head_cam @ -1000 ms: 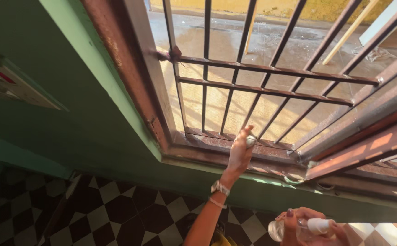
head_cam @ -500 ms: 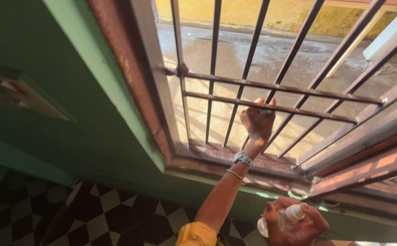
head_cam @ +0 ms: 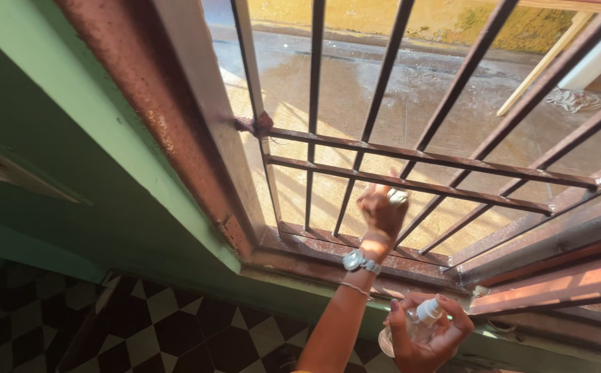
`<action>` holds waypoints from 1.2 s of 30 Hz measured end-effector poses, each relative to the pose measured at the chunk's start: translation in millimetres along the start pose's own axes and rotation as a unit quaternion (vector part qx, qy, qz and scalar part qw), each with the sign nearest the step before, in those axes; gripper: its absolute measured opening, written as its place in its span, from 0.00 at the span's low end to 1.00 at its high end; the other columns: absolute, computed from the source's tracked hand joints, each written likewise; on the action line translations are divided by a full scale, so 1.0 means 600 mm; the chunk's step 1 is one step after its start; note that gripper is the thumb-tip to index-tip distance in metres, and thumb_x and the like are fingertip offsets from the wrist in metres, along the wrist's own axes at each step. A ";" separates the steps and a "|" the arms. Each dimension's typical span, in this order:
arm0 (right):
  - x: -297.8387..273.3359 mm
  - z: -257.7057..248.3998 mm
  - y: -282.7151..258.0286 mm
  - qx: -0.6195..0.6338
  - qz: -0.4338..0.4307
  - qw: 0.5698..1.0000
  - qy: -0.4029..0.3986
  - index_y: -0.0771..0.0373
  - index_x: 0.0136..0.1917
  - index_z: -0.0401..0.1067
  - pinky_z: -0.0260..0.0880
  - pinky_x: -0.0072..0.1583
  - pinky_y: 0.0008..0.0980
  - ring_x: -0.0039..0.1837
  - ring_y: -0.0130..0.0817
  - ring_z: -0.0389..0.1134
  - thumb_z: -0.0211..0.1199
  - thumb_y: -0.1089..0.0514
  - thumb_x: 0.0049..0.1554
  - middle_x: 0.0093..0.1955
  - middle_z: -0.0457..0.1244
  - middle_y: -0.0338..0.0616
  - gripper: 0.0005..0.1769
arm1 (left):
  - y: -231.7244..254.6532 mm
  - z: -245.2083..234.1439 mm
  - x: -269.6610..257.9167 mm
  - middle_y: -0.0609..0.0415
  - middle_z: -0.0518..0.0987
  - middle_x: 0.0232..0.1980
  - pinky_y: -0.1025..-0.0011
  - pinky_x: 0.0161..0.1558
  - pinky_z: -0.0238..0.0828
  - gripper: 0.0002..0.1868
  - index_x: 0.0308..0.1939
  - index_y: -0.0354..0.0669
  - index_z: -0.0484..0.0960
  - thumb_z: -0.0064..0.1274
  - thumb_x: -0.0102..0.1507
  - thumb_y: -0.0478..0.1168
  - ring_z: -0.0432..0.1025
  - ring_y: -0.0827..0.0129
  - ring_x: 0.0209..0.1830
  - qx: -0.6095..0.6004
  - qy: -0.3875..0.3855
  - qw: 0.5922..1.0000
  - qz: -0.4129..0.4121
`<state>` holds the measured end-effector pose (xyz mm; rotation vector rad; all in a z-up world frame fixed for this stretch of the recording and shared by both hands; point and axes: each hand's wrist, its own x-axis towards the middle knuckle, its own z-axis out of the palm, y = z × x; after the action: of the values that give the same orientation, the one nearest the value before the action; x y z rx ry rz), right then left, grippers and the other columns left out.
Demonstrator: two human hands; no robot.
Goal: The person cleans a metal window grille by repeatedly spraying a clear liquid from a spray bottle and wiping the bars with a white cloth. The person works methodically across the grille, focusing on individual bars and the frame.
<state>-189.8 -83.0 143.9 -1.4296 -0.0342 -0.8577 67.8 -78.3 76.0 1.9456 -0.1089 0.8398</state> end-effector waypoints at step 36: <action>-0.071 -0.041 -0.035 -0.094 -0.048 0.994 -0.038 0.58 0.68 0.53 0.71 0.42 0.26 0.40 0.27 0.69 0.69 0.69 0.51 0.40 0.67 0.49 0.37 | 0.098 -0.175 0.108 0.54 0.80 0.23 0.69 0.27 0.70 0.13 0.40 0.32 0.82 0.68 0.61 0.38 0.76 0.69 0.22 -0.017 0.222 0.974 0.039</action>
<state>-242.8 -81.4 135.5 -1.6488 -0.0823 -0.9045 39.7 -6.6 188.7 1.6865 0.0683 1.2954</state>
